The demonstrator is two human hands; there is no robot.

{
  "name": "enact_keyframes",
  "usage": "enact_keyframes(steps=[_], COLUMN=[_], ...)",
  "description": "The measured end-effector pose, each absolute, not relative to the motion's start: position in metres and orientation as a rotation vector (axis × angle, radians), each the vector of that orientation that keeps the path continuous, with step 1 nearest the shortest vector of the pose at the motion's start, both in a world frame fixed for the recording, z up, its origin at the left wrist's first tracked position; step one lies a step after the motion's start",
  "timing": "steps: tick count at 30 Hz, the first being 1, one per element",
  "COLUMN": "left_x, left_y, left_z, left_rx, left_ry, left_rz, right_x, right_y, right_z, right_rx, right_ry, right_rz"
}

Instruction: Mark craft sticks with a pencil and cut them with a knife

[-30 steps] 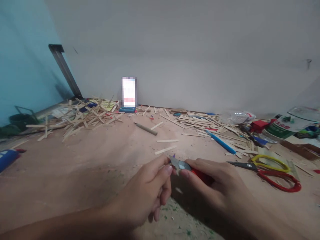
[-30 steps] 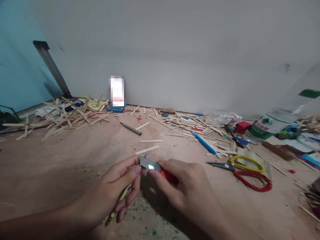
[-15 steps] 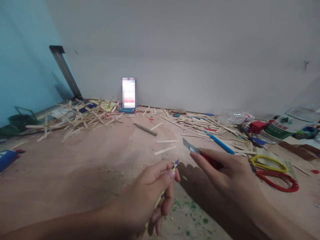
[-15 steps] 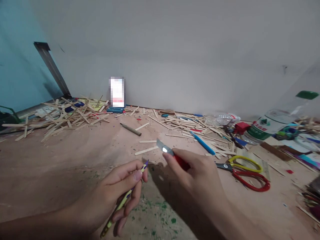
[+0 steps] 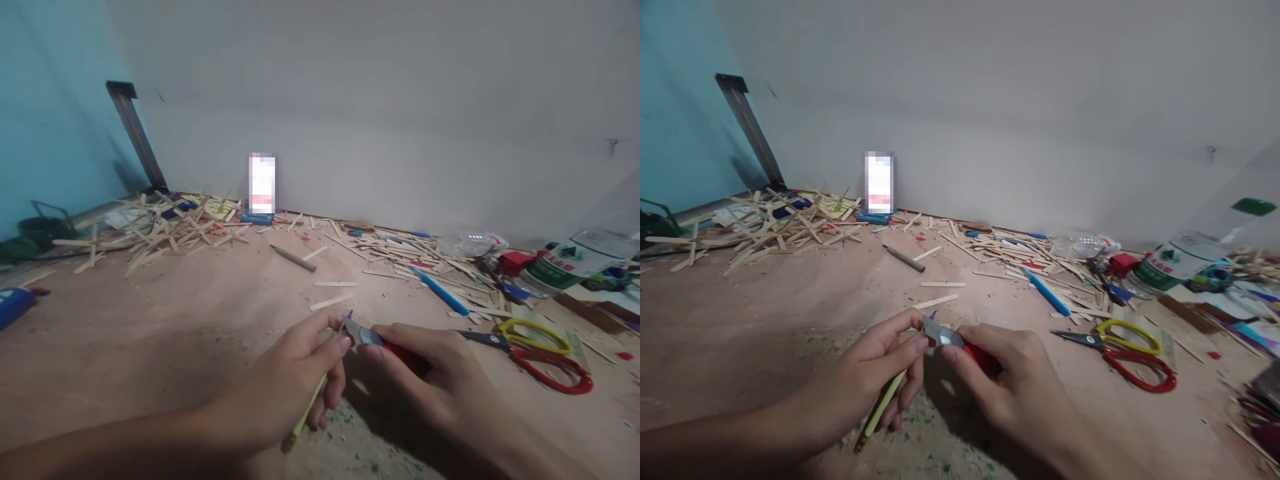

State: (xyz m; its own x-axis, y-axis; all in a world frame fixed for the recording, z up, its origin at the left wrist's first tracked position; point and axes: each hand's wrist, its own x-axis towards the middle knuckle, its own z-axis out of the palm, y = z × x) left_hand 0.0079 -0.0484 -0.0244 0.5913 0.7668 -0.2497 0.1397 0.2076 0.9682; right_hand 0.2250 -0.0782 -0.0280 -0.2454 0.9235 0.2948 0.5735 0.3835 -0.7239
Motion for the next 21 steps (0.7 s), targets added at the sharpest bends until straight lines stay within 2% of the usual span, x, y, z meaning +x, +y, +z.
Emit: enact_keyframes(steps=[14, 21], left_x=[0.010, 0.015], left_y=[-0.050, -0.062], left_z=[-0.023, -0.022], left_rx=[1.338, 1.310], left_ry=[0.877, 0.879], left_rz=[0.526, 0.436], right_x=[0.228, 0.234], right_y=[-0.078, -0.074], right_z=[-0.031, -0.013], right_rx=[-1.287, -1.493], right_ry=[-1.946, -1.767], right_rz=[0.513, 0.319])
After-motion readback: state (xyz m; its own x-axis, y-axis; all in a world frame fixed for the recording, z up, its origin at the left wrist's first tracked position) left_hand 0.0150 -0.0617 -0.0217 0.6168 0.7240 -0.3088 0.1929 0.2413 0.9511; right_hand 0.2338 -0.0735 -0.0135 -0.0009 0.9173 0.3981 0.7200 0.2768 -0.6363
